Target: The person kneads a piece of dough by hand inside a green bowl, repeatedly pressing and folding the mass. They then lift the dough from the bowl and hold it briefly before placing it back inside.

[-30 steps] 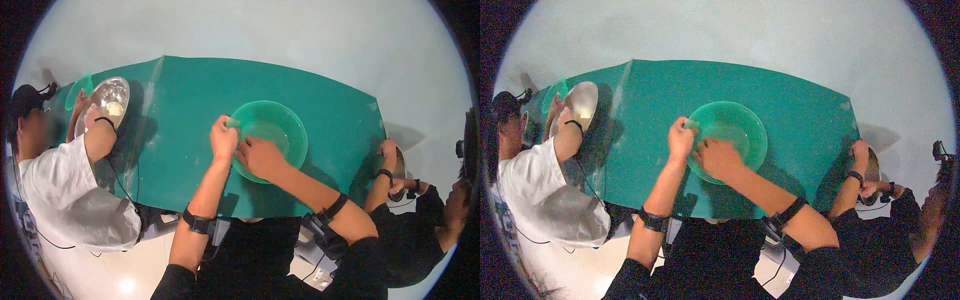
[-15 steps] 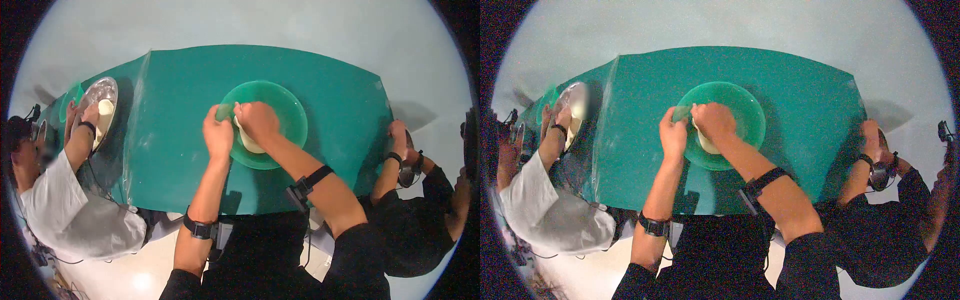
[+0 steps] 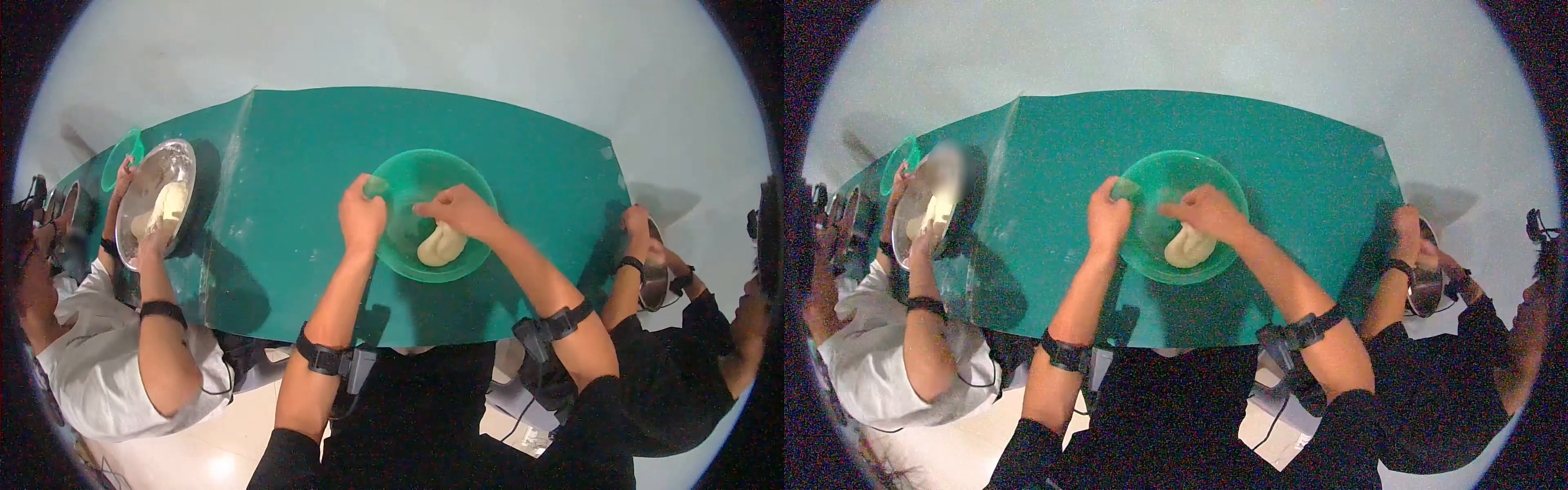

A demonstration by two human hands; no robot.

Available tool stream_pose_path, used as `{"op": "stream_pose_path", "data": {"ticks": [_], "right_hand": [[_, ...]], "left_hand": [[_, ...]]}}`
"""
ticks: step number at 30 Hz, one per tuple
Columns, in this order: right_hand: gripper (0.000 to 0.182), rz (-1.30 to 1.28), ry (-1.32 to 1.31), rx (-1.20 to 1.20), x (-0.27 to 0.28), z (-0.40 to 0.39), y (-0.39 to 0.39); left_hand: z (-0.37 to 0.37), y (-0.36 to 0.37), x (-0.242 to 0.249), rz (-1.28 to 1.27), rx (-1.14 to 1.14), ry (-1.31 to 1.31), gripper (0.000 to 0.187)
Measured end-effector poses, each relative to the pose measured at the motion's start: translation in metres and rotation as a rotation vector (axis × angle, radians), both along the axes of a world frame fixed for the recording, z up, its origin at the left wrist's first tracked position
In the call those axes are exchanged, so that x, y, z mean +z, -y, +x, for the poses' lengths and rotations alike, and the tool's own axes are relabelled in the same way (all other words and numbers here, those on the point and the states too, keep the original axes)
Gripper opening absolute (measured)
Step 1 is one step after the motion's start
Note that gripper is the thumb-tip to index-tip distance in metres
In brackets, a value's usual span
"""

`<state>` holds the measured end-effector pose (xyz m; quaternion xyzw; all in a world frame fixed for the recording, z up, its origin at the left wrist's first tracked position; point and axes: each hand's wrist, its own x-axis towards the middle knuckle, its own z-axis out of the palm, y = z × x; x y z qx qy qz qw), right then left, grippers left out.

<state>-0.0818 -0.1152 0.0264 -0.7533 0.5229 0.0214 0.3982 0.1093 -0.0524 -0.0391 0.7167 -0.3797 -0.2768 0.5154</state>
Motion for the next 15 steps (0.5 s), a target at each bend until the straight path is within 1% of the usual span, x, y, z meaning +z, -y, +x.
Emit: {"op": "stream_pose_path", "data": {"ticks": [3, 6, 9, 12, 14, 15], "right_hand": [[0.038, -0.63, 0.292, 0.228, -0.036, 0.0, -0.014], [0.04, -0.831, 0.109, 0.488, -0.024, 0.005, -0.043], [0.036, -0.789, -0.021, 0.711, -0.025, 0.002, -0.04], [0.044, -0.564, -0.224, 0.636, -0.032, 0.021, -0.031], [0.044, -0.604, -0.189, 0.659, -0.048, 0.04, -0.021], [0.044, -0.631, -0.176, 0.663, -0.052, 0.045, -0.015]], "left_hand": [[-0.001, 0.0, 0.005, -0.043, -0.002, 0.022, 0.033], [-0.001, -0.006, 0.016, -0.029, 0.017, 0.02, 0.033], [-0.001, -0.006, 0.019, 0.017, -0.019, 0.014, 0.034], [-0.002, -0.004, 0.013, -0.117, 0.026, 0.045, 0.033], [0.0, -0.005, 0.012, -0.041, 0.027, 0.043, 0.033], [0.0, -0.005, 0.019, -0.011, 0.021, 0.042, 0.033]]}}
